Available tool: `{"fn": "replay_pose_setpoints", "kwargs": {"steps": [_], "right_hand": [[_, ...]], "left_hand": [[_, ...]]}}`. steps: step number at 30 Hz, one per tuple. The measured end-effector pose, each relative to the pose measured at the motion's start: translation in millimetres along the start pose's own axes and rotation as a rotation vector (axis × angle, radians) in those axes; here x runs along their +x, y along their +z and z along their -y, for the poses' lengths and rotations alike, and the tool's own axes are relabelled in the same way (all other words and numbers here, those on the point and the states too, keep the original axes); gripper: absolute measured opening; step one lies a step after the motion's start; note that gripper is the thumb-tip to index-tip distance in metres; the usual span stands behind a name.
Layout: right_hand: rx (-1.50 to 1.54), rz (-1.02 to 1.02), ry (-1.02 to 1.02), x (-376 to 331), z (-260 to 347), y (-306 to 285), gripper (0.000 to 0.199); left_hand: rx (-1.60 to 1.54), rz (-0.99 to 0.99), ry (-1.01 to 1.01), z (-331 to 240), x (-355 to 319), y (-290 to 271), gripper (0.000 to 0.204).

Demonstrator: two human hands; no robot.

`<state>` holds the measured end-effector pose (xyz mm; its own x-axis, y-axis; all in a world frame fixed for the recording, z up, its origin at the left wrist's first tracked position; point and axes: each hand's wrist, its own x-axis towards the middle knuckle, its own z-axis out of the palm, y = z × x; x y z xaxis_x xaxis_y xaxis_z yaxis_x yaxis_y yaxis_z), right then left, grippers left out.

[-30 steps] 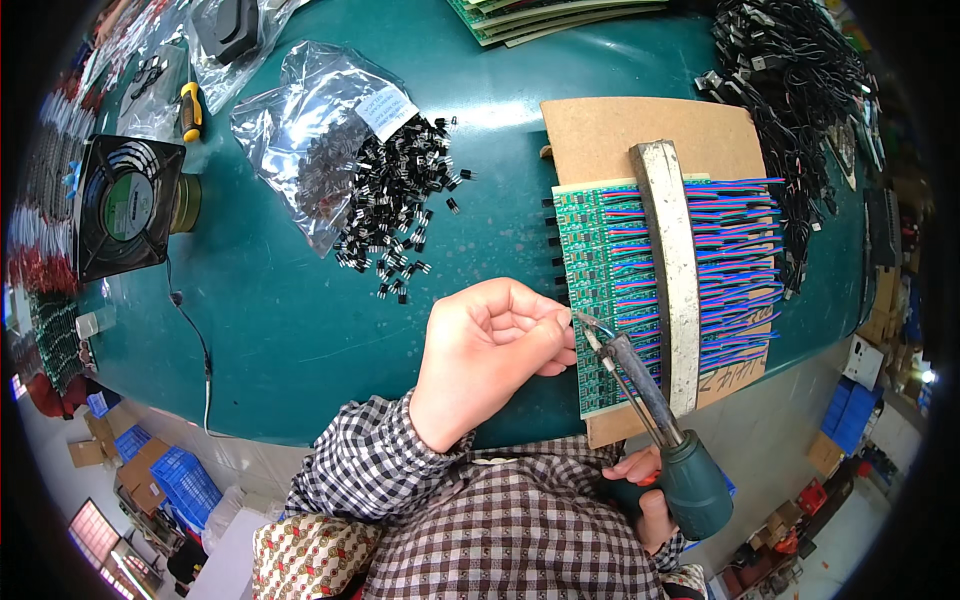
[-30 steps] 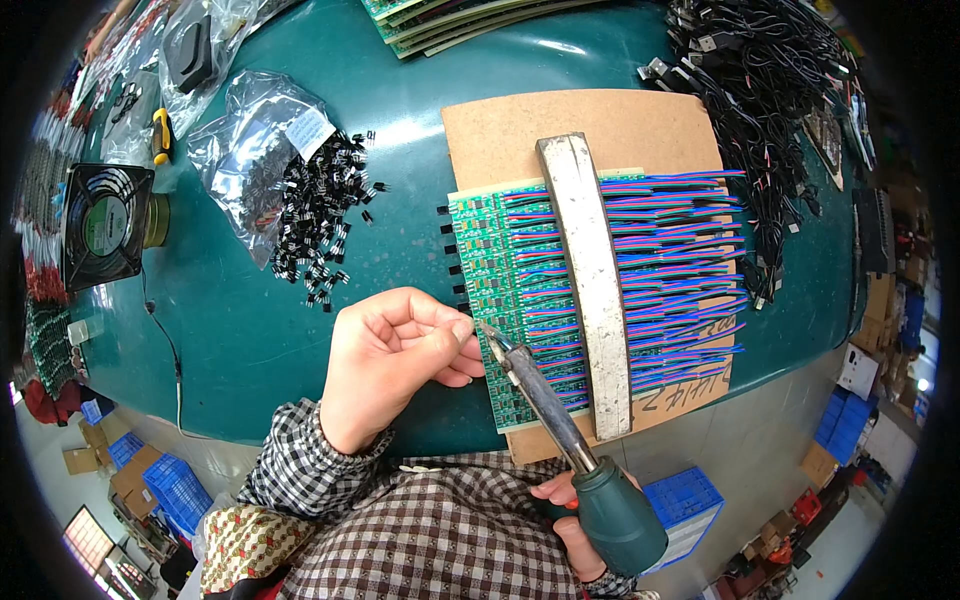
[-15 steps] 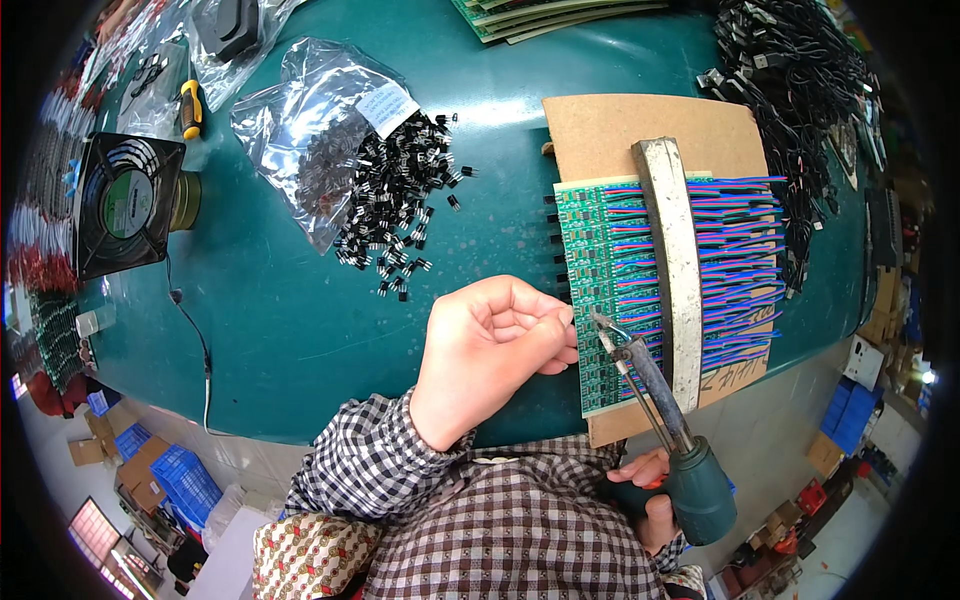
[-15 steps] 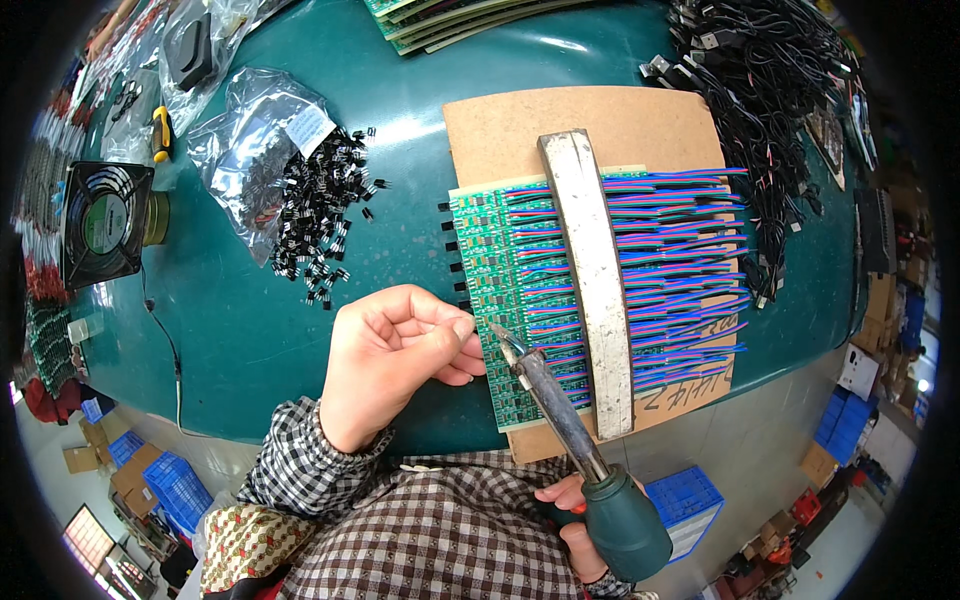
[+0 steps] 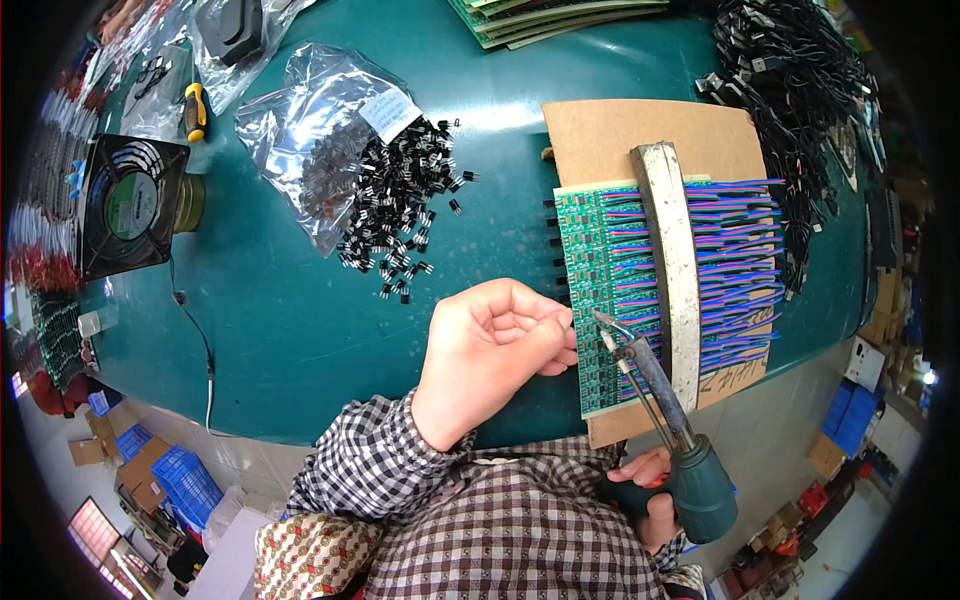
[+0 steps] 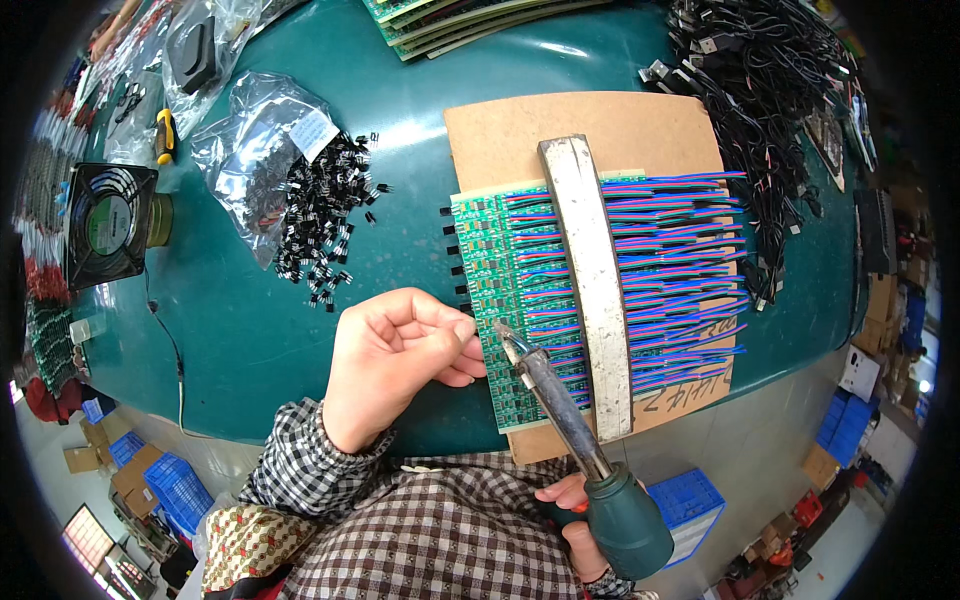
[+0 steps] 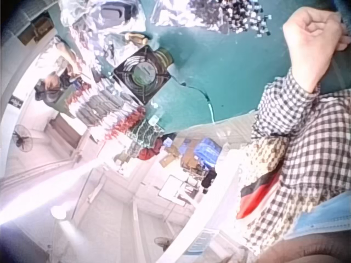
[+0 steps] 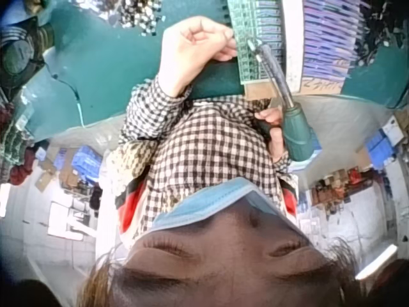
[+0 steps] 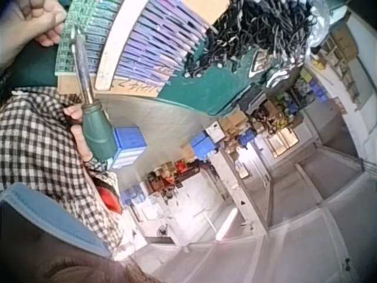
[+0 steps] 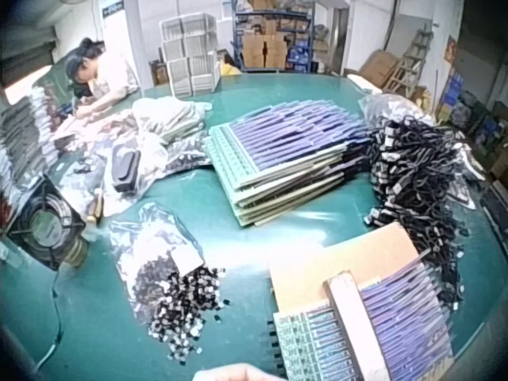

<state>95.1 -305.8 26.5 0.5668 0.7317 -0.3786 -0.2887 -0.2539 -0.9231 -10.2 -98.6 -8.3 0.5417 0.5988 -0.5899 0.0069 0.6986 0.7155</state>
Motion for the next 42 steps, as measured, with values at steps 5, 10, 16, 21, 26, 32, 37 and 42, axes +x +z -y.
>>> {"fn": "replay_pose_setpoints", "kwargs": {"steps": [5, 10, 16, 21, 26, 32, 37, 42], "right_hand": [[-0.007, 0.019, 0.029, 3.0, 3.8, 1.7, 0.062], [-0.023, 0.050, 0.012, 5.9, 6.3, 3.8, 0.062], [-0.005, -0.047, -0.128, 6.8, -3.3, 6.0, 0.057], [0.034, -0.065, -0.213, 16.4, 1.5, 11.2, 0.054], [0.151, -0.040, -0.106, 20.6, 6.8, 6.0, 0.051], [0.119, 0.082, -0.106, 25.7, 10.2, -2.3, 0.047], [0.163, 0.081, -0.147, 24.0, 7.9, -3.7, 0.045], [0.199, 0.027, -0.080, 24.0, 9.1, -5.2, 0.041]], "left_hand": [[-0.001, 0.007, -0.001, -0.3, 0.3, -0.8, 0.007], [-0.020, 0.001, -0.016, 0.2, -1.1, -2.1, 0.007], [-0.028, 0.014, -0.015, 0.9, -0.2, -1.2, 0.009], [0.135, -0.075, 0.156, -9.7, -10.7, -3.1, 0.015], [1.011, -0.545, 0.655, -49.5, 11.9, -27.2, 0.012], [1.387, -0.634, 0.671, -48.3, 31.5, -29.4, 0.011], [1.398, -0.580, 0.671, -48.0, 25.9, -25.9, 0.008], [1.418, -0.549, 0.673, -45.8, 23.9, -24.1, 0.008]]}}
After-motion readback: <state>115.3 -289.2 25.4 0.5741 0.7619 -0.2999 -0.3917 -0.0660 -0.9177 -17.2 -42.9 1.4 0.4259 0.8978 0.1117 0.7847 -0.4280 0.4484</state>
